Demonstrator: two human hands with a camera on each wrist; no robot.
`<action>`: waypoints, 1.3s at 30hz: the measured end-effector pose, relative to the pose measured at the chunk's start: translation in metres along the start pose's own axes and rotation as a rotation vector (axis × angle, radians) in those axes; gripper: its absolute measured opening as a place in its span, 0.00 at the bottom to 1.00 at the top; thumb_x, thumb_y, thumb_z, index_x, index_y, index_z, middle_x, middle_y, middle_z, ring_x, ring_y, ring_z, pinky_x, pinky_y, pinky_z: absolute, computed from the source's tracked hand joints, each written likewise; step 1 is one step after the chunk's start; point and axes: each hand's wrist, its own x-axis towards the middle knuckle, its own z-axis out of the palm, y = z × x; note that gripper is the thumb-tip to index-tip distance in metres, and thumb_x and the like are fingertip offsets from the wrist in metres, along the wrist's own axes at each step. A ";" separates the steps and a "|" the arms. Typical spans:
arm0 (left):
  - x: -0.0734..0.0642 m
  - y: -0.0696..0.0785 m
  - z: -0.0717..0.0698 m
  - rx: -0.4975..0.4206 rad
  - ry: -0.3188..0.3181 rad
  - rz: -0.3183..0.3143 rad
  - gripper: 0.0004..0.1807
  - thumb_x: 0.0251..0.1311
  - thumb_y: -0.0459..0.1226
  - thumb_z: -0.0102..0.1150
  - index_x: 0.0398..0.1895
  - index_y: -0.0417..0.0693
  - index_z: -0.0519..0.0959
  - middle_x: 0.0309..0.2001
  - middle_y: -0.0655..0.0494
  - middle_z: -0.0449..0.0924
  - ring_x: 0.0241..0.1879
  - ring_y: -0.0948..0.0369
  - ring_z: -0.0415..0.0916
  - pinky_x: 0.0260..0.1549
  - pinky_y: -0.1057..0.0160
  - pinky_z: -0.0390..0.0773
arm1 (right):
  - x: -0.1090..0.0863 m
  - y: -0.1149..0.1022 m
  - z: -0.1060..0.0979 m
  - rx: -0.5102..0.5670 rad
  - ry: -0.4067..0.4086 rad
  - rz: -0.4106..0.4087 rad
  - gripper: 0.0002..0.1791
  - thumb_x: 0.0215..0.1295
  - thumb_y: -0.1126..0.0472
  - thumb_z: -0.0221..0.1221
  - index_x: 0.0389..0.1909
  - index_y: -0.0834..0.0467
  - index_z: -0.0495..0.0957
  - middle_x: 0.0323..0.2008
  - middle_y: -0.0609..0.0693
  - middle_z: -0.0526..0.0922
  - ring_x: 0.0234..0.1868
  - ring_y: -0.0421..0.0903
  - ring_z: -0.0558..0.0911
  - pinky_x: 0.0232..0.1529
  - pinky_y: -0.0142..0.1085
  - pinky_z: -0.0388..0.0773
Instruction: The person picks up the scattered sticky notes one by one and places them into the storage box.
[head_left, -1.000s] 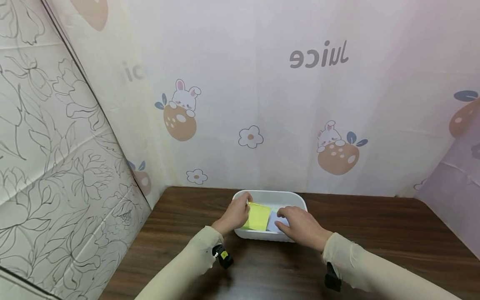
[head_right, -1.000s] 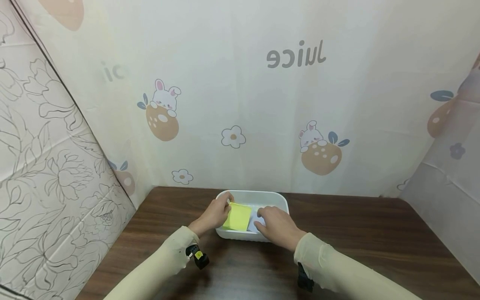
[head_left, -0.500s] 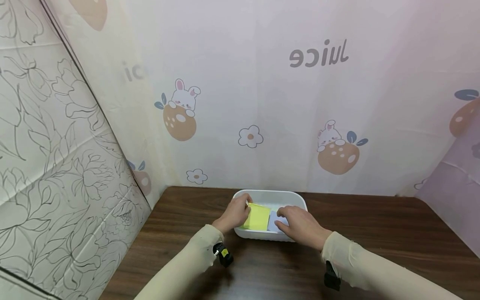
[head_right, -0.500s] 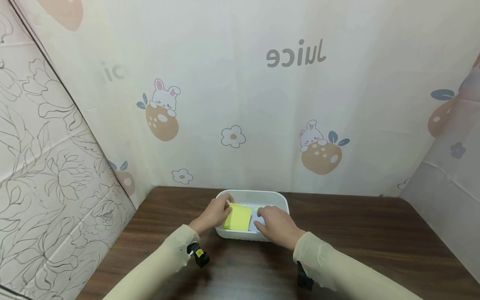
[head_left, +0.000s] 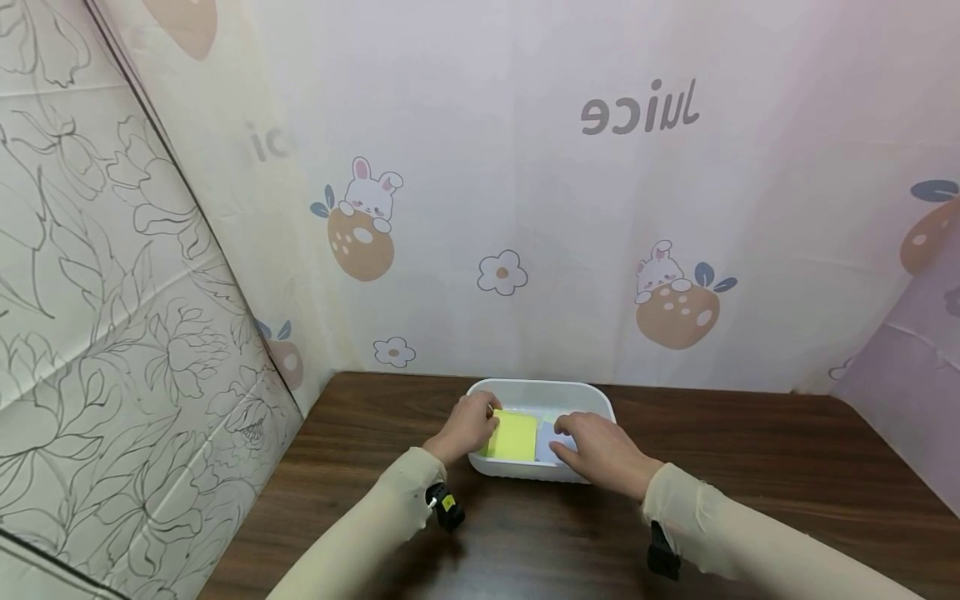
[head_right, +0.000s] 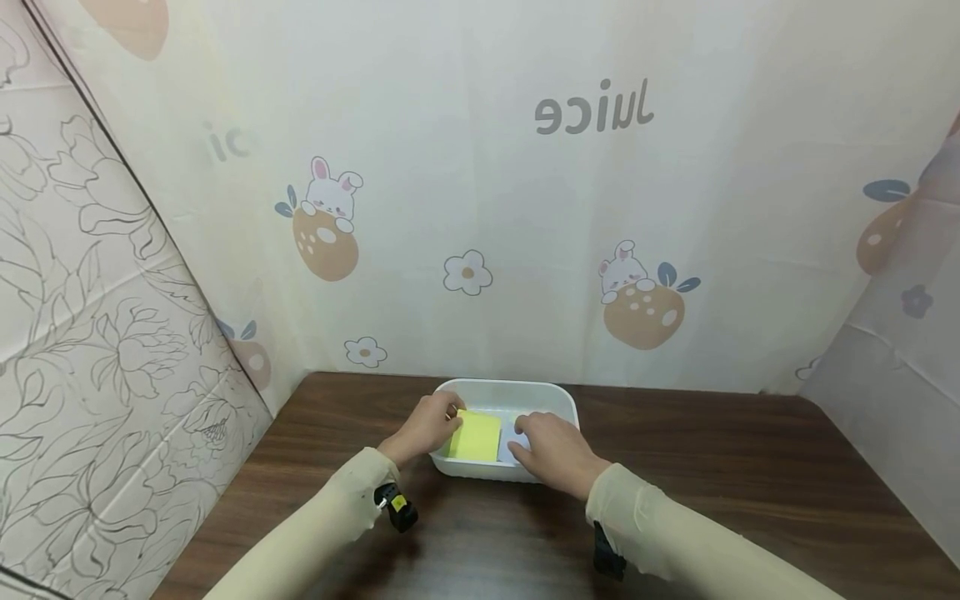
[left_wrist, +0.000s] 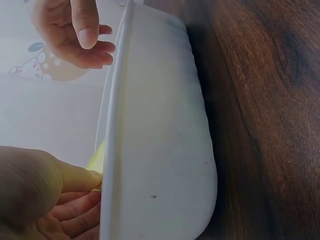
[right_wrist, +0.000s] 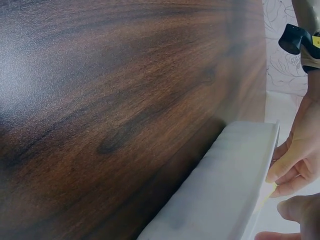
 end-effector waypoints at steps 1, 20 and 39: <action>0.001 0.000 0.000 0.002 -0.002 -0.001 0.10 0.67 0.30 0.60 0.49 0.38 0.83 0.43 0.45 0.85 0.39 0.59 0.79 0.38 0.60 0.81 | 0.000 0.000 0.000 -0.001 0.001 -0.002 0.14 0.65 0.54 0.67 0.46 0.58 0.85 0.43 0.51 0.88 0.45 0.47 0.85 0.50 0.48 0.83; 0.004 0.001 0.000 0.059 -0.034 0.028 0.13 0.66 0.28 0.59 0.52 0.36 0.83 0.46 0.45 0.85 0.40 0.59 0.80 0.39 0.60 0.81 | 0.005 0.000 0.000 -0.004 0.003 -0.010 0.14 0.65 0.54 0.67 0.46 0.59 0.85 0.44 0.52 0.89 0.45 0.48 0.85 0.51 0.49 0.83; 0.001 0.005 0.004 0.153 -0.041 0.040 0.19 0.64 0.38 0.65 0.52 0.32 0.81 0.53 0.42 0.84 0.52 0.52 0.82 0.55 0.54 0.80 | 0.003 0.002 0.003 0.018 -0.015 0.009 0.14 0.65 0.54 0.67 0.46 0.58 0.85 0.45 0.52 0.88 0.46 0.48 0.85 0.53 0.50 0.82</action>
